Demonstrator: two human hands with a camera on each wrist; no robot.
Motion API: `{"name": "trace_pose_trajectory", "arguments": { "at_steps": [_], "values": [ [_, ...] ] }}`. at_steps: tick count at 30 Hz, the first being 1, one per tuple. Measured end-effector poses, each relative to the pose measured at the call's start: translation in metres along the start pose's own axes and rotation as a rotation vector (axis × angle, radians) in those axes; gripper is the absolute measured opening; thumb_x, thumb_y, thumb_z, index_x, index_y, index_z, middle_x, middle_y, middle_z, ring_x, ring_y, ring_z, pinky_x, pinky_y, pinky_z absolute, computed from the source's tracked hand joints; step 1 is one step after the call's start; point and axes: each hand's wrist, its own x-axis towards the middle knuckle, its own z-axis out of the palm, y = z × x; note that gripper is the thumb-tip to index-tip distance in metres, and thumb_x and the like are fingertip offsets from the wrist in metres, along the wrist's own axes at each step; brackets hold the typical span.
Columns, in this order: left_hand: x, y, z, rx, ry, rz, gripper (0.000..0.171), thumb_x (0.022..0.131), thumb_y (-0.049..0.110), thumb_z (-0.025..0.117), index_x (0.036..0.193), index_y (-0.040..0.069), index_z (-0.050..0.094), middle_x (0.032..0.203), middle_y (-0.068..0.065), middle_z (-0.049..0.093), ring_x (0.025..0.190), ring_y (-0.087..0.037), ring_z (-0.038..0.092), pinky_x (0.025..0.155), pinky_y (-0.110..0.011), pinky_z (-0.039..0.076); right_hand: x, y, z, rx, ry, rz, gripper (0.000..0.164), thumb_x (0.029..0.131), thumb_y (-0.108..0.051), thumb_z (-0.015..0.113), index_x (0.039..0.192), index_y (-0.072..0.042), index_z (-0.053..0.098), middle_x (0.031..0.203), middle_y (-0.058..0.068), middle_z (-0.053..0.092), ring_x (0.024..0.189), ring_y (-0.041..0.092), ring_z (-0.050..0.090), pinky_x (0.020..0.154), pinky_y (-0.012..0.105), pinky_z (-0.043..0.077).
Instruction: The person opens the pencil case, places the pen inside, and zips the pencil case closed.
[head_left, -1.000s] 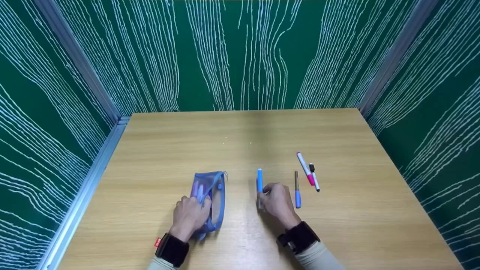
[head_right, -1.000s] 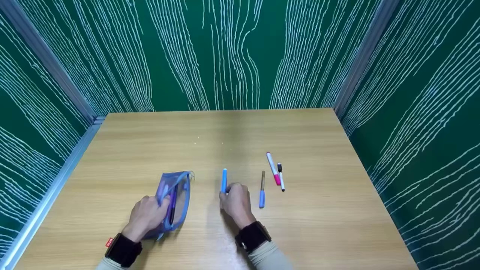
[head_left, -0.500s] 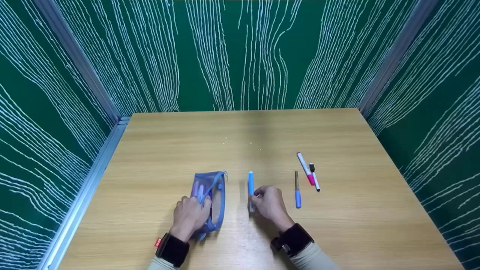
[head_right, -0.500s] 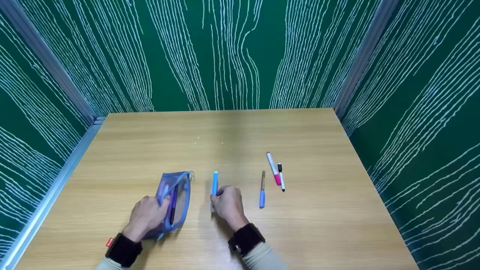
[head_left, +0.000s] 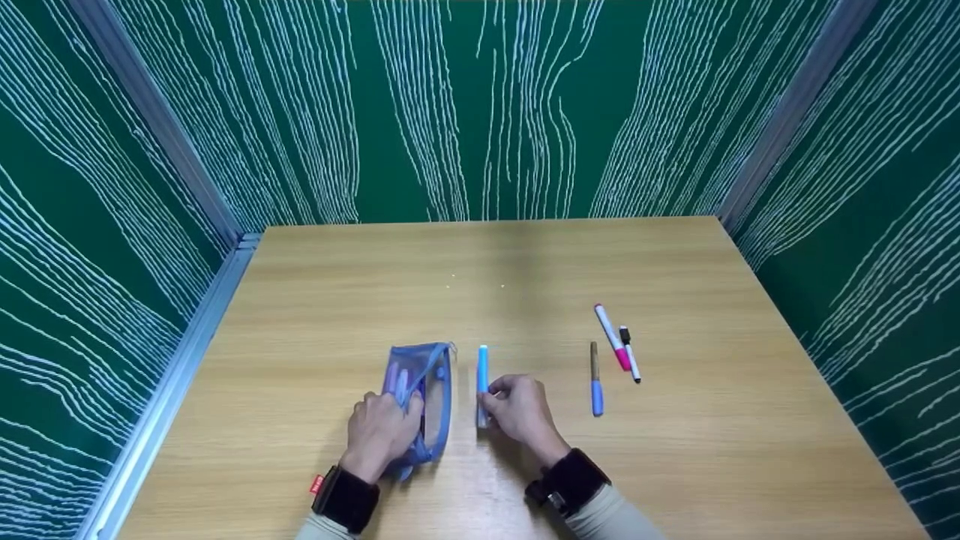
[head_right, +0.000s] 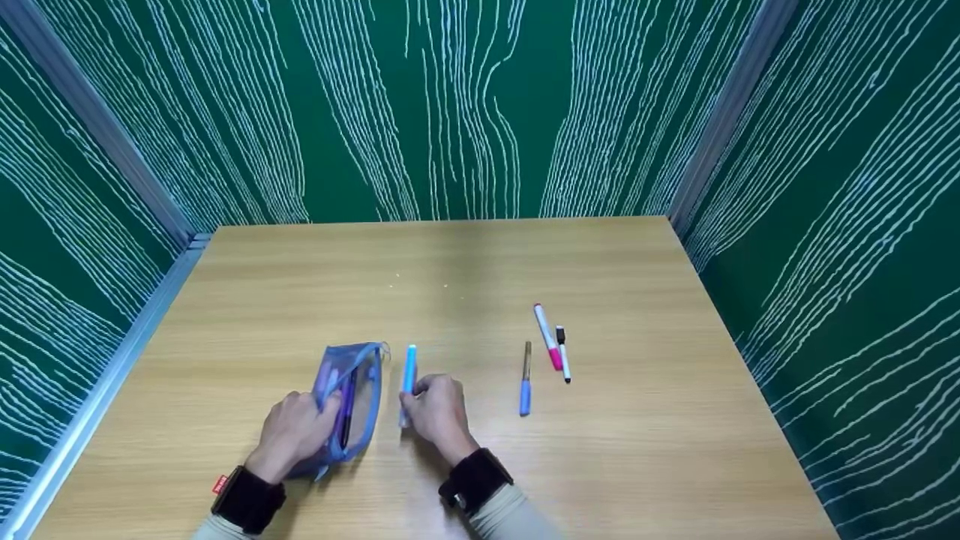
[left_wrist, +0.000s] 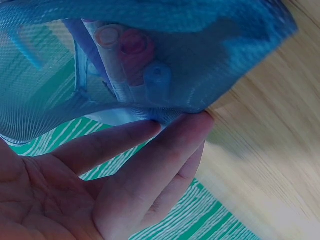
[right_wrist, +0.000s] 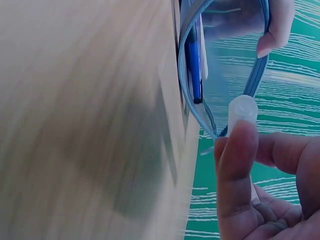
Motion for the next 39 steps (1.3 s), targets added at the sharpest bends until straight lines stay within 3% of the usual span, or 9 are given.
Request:
{"name": "trace_pose_trajectory", "arguments": {
  "at_steps": [7, 13, 18, 39],
  "values": [
    [0.0, 0.0, 0.0, 0.003, 0.001, 0.003, 0.054, 0.102, 0.045, 0.045, 0.06, 0.012, 0.05, 0.079, -0.016, 0.056, 0.068, -0.03, 0.055, 0.062, -0.047, 0.047, -0.001, -0.004, 0.011, 0.039, -0.033, 0.003, 0.011, 0.088, -0.009, 0.078, 0.086, 0.0, 0.071, 0.066, 0.001, 0.068, 0.049, 0.016, 0.065, 0.046, 0.029, 0.053],
    [0.0, 0.001, 0.0, 0.024, 0.001, 0.013, 0.055, 0.101, 0.045, 0.045, 0.057, 0.013, 0.047, 0.077, -0.016, 0.056, 0.068, -0.031, 0.056, 0.061, -0.048, 0.047, -0.002, -0.005, 0.019, -0.006, -0.024, -0.053, 0.012, 0.087, -0.011, 0.079, 0.084, -0.001, 0.072, 0.064, 0.0, 0.068, 0.045, 0.007, 0.061, 0.046, 0.026, 0.052],
    [0.001, 0.001, 0.0, 0.029, -0.003, 0.007, 0.055, 0.101, 0.045, 0.046, 0.057, 0.012, 0.048, 0.077, -0.016, 0.056, 0.069, -0.032, 0.056, 0.061, -0.048, 0.048, -0.003, -0.007, 0.025, -0.001, -0.042, -0.05, 0.012, 0.088, -0.012, 0.078, 0.083, -0.002, 0.072, 0.061, -0.002, 0.067, 0.045, 0.008, 0.061, 0.045, 0.028, 0.052],
    [0.001, 0.0, 0.0, 0.036, 0.004, 0.008, 0.056, 0.102, 0.047, 0.045, 0.058, 0.012, 0.05, 0.078, -0.016, 0.056, 0.069, -0.03, 0.055, 0.062, -0.047, 0.047, -0.001, -0.026, 0.063, 0.134, -0.184, 0.092, 0.012, 0.089, -0.009, 0.078, 0.083, -0.003, 0.07, 0.061, 0.004, 0.067, 0.045, 0.015, 0.064, 0.045, 0.034, 0.055]
  ]
}}
